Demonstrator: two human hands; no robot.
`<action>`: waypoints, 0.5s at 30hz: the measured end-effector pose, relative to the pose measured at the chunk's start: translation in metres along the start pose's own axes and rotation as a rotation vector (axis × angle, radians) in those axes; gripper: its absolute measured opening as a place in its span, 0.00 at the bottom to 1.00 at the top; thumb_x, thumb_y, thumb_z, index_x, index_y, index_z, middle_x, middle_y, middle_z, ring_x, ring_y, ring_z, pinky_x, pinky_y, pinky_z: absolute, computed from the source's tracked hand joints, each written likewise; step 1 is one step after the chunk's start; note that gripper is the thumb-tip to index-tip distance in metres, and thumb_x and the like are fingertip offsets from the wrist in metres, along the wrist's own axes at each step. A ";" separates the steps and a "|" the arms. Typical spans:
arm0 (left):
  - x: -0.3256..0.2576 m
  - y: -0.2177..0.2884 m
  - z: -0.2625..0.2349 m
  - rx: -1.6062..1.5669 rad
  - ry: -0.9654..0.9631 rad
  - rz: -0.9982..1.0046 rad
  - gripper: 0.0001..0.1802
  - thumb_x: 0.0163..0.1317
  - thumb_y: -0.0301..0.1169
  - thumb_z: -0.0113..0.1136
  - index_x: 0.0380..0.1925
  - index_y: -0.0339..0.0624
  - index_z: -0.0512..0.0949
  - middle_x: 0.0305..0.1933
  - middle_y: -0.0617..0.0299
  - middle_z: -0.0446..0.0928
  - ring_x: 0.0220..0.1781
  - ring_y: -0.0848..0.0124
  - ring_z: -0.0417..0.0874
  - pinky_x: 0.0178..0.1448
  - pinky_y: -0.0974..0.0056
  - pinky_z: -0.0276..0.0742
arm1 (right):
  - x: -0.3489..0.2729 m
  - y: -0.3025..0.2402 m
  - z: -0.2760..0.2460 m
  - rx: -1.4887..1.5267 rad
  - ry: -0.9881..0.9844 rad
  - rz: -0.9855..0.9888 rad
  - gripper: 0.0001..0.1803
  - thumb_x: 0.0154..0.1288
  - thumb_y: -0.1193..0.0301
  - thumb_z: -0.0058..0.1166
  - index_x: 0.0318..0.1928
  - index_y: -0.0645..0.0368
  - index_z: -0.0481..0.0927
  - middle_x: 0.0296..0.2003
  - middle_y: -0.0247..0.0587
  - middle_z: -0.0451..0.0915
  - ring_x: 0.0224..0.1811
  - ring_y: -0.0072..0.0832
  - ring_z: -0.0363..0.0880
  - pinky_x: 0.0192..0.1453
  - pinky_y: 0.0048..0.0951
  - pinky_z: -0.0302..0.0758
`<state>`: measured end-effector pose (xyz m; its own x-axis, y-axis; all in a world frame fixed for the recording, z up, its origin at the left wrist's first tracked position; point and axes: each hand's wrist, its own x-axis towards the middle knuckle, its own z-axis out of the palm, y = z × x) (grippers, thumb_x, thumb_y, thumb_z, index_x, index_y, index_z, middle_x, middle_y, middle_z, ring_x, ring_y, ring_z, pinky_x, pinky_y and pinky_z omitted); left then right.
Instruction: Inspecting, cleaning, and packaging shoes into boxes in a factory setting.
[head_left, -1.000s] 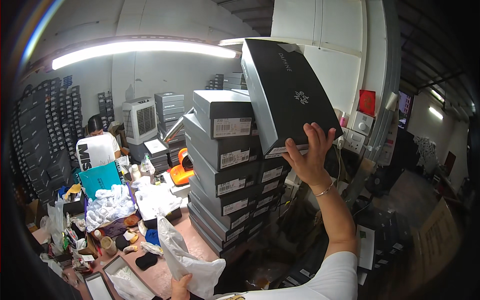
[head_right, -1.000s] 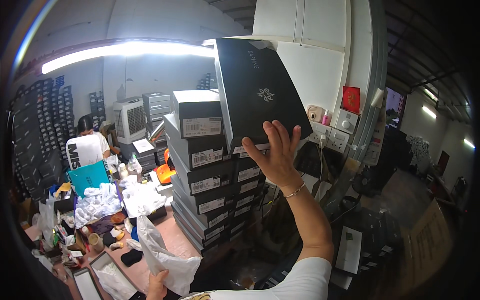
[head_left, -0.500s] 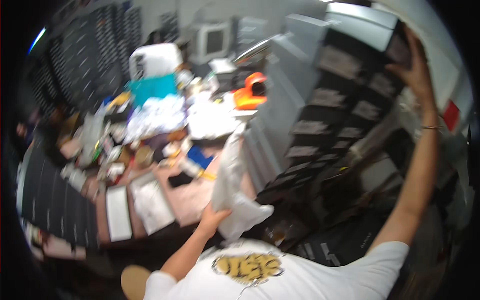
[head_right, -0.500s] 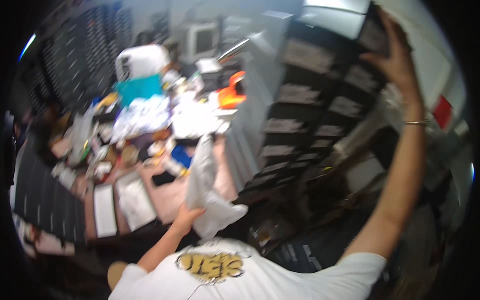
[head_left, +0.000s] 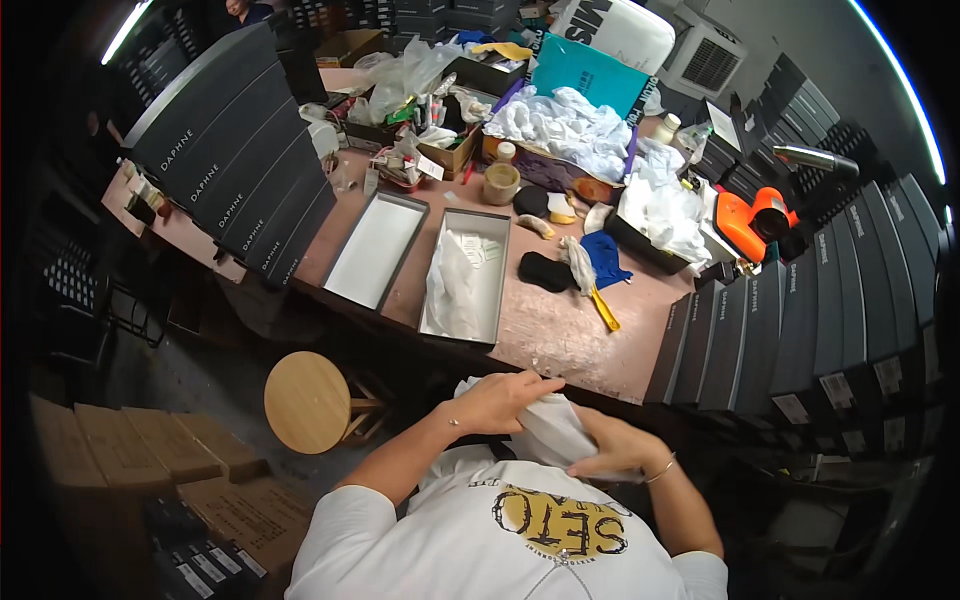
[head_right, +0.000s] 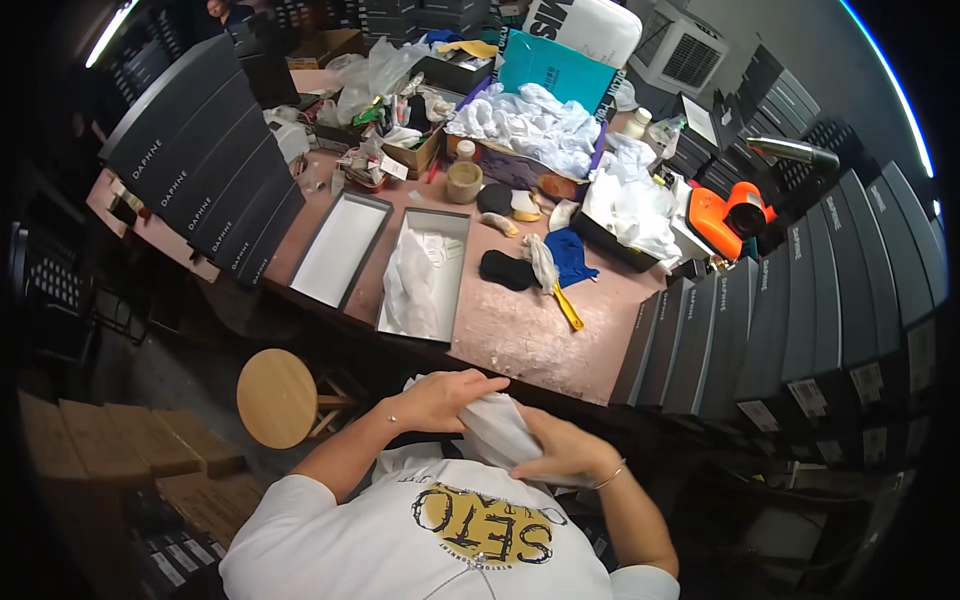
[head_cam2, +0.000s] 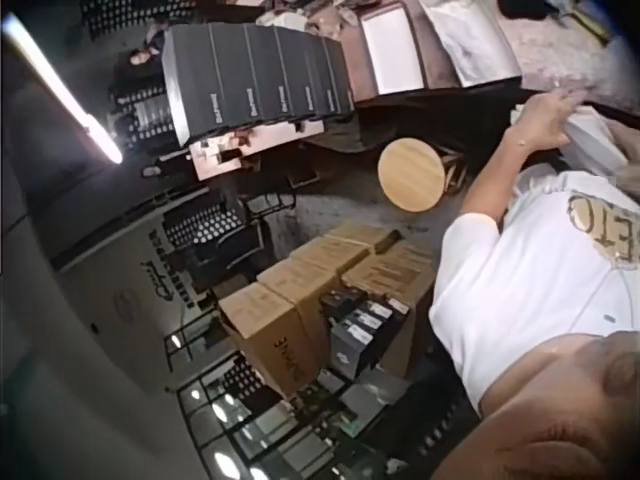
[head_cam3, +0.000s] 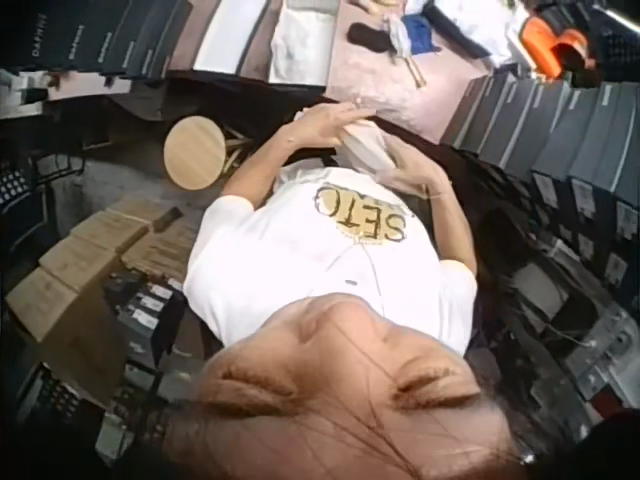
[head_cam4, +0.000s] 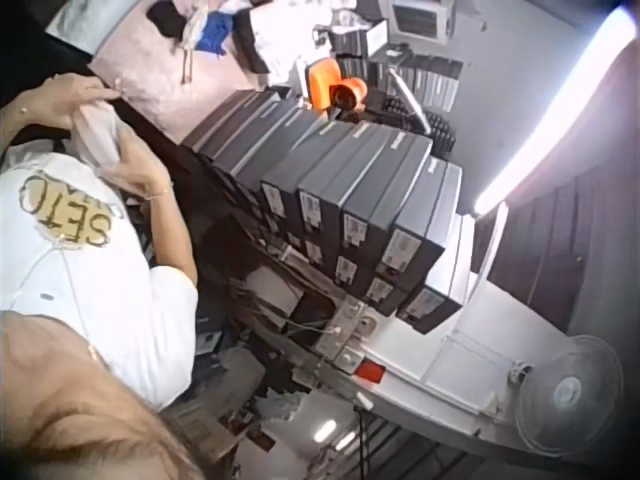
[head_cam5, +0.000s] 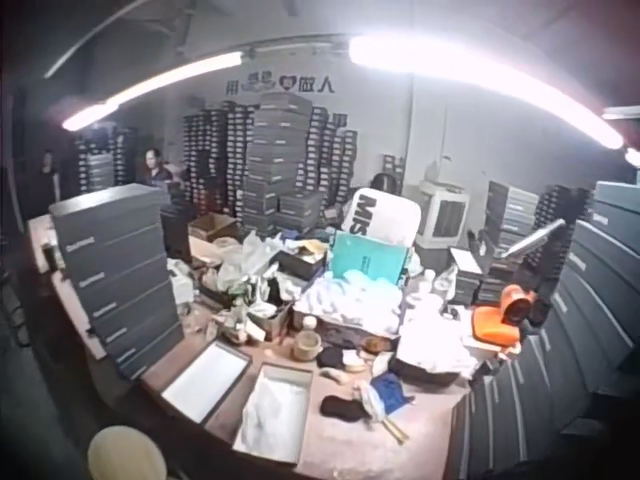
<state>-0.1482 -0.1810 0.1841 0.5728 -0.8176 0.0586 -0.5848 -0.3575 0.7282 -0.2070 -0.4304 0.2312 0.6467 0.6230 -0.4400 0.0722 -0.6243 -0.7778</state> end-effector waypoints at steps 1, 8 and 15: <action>-0.005 -0.013 -0.009 -0.129 0.092 -0.058 0.44 0.43 0.29 0.68 0.64 0.44 0.62 0.49 0.51 0.75 0.50 0.56 0.79 0.54 0.59 0.75 | 0.016 -0.002 0.014 0.184 0.029 0.017 0.51 0.48 0.57 0.66 0.68 0.65 0.55 0.60 0.58 0.66 0.64 0.43 0.65 0.68 0.35 0.59; 0.003 -0.121 -0.004 -0.675 0.481 -0.283 0.32 0.64 0.34 0.56 0.66 0.36 0.57 0.57 0.42 0.72 0.61 0.55 0.74 0.62 0.60 0.68 | 0.116 -0.011 0.020 0.916 0.405 0.090 0.36 0.55 0.70 0.56 0.65 0.65 0.60 0.55 0.40 0.70 0.56 0.24 0.69 0.60 0.28 0.67; 0.033 -0.168 -0.023 -1.189 0.532 -0.453 0.32 0.71 0.53 0.40 0.57 0.33 0.65 0.54 0.50 0.70 0.59 0.65 0.68 0.64 0.63 0.61 | 0.252 -0.010 -0.005 0.779 0.582 0.154 0.25 0.60 0.70 0.51 0.57 0.66 0.68 0.48 0.40 0.76 0.46 0.25 0.74 0.51 0.27 0.71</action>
<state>-0.0182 -0.1373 0.0795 0.8857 -0.3689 -0.2819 0.3934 0.2736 0.8777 -0.0411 -0.2689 0.1303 0.8951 0.1015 -0.4342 -0.4297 -0.0640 -0.9007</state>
